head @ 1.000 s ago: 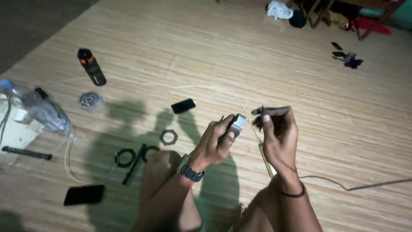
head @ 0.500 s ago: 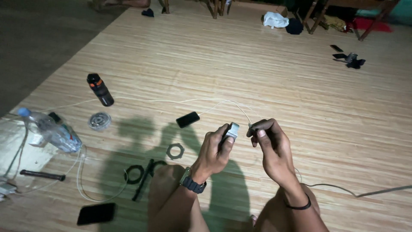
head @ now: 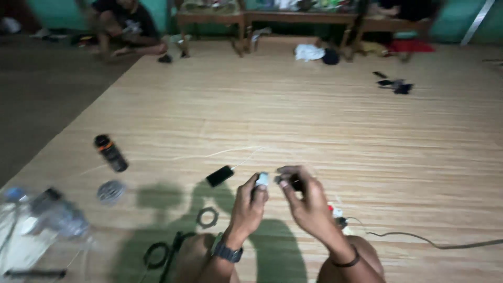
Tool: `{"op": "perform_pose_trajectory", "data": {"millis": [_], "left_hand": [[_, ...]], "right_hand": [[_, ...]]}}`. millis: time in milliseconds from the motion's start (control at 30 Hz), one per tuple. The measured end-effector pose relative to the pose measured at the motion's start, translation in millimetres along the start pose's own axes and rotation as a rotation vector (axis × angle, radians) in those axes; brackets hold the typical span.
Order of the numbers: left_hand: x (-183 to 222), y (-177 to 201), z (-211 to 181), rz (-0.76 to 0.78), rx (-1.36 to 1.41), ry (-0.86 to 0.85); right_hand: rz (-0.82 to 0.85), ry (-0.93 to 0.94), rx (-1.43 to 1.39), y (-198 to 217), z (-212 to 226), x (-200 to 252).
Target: Sanding the friction surface of a motorcycle brake shoe with sandpaper to prepare it for use.
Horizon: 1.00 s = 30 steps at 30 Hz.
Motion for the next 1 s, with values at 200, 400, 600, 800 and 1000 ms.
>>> {"op": "perform_pose_trajectory", "data": {"millis": [200, 400, 600, 800, 1000], "left_hand": [[-1, -2, 3, -0.005, -0.026, -0.007], [1, -1, -14, -0.008, 0.057, -0.069], [2, 5, -35, -0.001, 0.071, -0.06], [10, 9, -45, 0.041, -0.044, -0.237], [10, 20, -51, -0.065, -0.237, -0.292]], "right_hand": [[-0.006, 0.078, 0.045, -1, 10, -1], [-0.033, 0.072, 0.143, 0, 14, 1], [-0.014, -0.1, 0.065, -3, -10, 0], [0.113, -0.212, -0.076, -25, -27, 1], [0.286, -0.282, -0.392, -47, -48, -1]]}}
Point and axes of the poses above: each hand's wrist, its own x-axis away from the middle knuckle, its own y-axis out of the back of the hand, z = x × y, the point moved 9 cm from there along -x, towards the middle knuckle, and after that the axes turned 6 degrees about -z, right-handed, at the moved point
